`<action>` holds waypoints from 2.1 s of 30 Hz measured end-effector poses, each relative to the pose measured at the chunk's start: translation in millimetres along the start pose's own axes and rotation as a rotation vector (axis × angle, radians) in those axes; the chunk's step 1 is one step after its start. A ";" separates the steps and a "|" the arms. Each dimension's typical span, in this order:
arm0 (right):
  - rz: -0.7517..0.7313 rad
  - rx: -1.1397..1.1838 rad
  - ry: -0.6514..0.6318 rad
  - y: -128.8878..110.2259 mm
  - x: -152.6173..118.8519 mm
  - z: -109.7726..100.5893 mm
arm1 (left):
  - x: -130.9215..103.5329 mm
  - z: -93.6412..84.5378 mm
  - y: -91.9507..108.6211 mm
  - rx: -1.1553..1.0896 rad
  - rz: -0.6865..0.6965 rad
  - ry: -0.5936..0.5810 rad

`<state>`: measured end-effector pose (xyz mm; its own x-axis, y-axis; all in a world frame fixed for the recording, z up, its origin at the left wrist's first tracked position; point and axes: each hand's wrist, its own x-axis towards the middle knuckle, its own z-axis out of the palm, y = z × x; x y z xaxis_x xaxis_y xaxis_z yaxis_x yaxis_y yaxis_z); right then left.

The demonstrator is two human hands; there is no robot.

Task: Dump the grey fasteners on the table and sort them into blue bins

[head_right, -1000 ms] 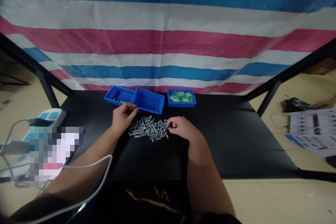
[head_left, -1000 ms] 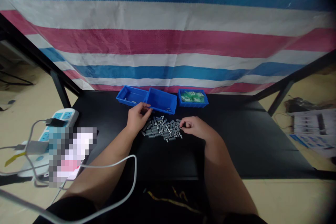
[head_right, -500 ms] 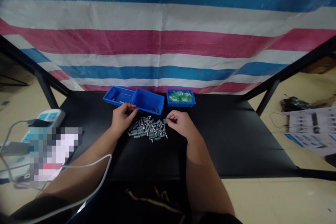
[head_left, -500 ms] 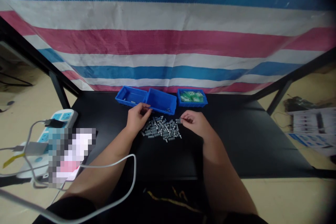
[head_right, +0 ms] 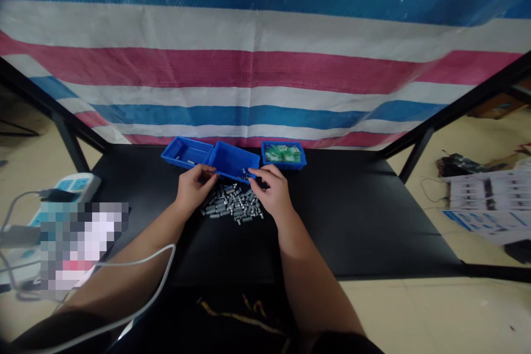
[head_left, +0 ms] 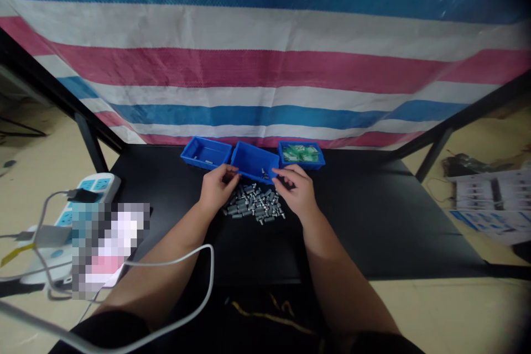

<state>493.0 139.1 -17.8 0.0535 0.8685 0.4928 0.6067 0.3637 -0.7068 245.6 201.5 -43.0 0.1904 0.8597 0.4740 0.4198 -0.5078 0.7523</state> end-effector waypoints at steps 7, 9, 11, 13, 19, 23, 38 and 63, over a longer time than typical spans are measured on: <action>0.026 -0.033 -0.062 16.5 -0.7 2.4 | 1.9 2.1 -6.4 -0.020 -0.074 0.039; 0.037 -0.024 -0.107 20.1 -1.1 5.0 | 2.7 3.0 -9.8 -0.002 -0.106 0.037; 0.058 -0.013 -0.137 21.3 -1.4 6.5 | 3.2 4.0 -13.1 0.009 -0.128 0.024; 0.083 -0.010 -0.147 20.8 -1.5 7.2 | 3.4 4.8 -15.3 0.004 -0.131 -0.006; 0.102 -0.005 -0.144 23.8 -3.2 9.0 | 4.0 -1.4 -8.9 0.137 -0.042 -0.032; 0.102 -0.022 -0.189 32.7 -5.5 12.3 | 6.4 -10.4 -5.7 0.373 0.070 0.102; 0.152 -0.074 -0.271 46.6 -4.8 20.6 | 5.6 -6.1 -15.7 0.393 0.131 -0.088; 0.304 -0.108 -0.444 50.0 -11.6 -9.8 | 3.8 -5.4 -16.5 0.296 0.131 -0.189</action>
<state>530.5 143.9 -53.9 -0.0863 0.9963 -0.0033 0.6954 0.0579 -0.7163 234.6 212.8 -51.1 0.4085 0.7975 0.4440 0.6138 -0.6000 0.5130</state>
